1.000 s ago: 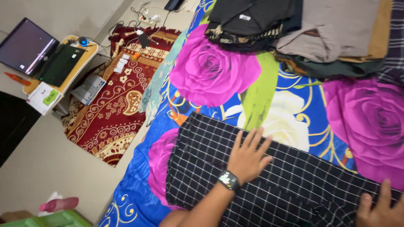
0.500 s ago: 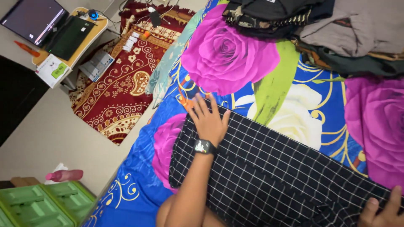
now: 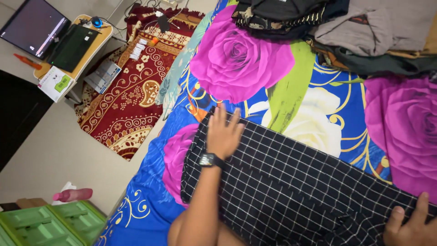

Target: Fold a black checkered shirt on a bed.

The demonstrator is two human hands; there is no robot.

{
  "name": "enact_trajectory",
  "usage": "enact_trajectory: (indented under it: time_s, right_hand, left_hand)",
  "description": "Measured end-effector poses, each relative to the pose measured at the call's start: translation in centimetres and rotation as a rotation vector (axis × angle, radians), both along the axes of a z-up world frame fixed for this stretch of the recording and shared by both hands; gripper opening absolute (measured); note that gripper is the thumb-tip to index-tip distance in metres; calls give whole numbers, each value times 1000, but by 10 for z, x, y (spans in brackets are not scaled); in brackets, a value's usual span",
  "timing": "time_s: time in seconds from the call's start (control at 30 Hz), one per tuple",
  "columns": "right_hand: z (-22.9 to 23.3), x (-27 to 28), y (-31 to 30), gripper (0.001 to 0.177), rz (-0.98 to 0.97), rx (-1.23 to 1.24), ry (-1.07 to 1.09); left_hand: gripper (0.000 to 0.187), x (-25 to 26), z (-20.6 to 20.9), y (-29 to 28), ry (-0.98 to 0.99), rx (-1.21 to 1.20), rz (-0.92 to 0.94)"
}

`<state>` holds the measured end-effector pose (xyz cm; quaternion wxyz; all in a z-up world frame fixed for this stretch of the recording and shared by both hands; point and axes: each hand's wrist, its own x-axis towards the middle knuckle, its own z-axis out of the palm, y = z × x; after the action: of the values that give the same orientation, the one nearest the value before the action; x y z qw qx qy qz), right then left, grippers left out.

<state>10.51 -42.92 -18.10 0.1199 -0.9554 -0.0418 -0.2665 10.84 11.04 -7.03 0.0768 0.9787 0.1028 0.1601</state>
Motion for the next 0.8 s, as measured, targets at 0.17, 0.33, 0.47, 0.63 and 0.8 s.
enact_trajectory:
  time_s: [0.17, 0.33, 0.47, 0.63, 0.8]
  right_hand:
    - [28, -2, 14, 56, 39, -70, -62]
    - [23, -8, 9, 55, -44, -174, -5]
    - [2, -11, -6, 56, -71, -228, 42]
    - [19, -11, -1, 50, -78, -258, 76]
    - [41, -8, 13, 52, -76, -269, 68]
  left_hand:
    - [63, 2, 3, 16, -52, -98, -17]
    - [66, 1, 43, -58, 44, 18, -73]
    - [67, -17, 37, -114, 30, -144, -356]
    - [63, -6, 27, -85, 45, -61, -240]
    - [63, 3, 3, -18, 14, 4, 101]
